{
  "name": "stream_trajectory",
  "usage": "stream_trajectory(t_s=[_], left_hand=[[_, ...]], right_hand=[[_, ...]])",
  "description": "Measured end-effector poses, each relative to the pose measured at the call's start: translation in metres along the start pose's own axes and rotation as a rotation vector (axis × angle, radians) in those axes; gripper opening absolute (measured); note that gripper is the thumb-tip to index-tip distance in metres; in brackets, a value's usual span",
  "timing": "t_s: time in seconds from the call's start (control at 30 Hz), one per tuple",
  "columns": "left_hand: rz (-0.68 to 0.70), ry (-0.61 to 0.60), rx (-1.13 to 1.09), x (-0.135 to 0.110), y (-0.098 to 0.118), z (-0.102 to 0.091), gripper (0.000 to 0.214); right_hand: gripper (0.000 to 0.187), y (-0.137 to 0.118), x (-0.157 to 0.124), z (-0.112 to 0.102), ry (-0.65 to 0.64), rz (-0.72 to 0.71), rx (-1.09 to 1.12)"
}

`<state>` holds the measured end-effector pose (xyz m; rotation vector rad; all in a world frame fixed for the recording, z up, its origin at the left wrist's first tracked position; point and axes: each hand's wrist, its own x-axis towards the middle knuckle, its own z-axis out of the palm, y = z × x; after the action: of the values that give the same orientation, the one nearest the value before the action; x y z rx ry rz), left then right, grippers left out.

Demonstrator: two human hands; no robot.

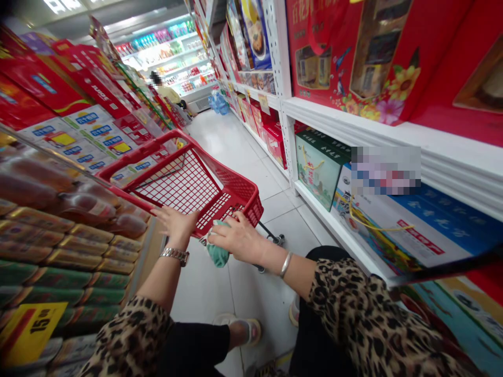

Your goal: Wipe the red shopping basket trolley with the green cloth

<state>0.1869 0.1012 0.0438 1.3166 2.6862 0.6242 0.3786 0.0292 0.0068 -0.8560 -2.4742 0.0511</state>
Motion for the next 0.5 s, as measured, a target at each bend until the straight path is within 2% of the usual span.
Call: stream_trajectory(t_s=[0.17,0.33,0.5], left_hand=[[0.026,-0.022,0.066,0.008,-0.011,-0.011,0.085],[0.029,-0.035,0.137,0.015,-0.02,-0.014,0.075],[0.048,-0.035,0.207,0.023,-0.026,-0.014,0.06]], right_hand=[[0.04,0.023,-0.005,-0.007,-0.018,0.146,-0.07],[0.046,0.055,-0.012,-0.016,-0.043,0.331,-0.124],[0.051,0.074,-0.015,-0.015,0.013,0.404,-0.131]])
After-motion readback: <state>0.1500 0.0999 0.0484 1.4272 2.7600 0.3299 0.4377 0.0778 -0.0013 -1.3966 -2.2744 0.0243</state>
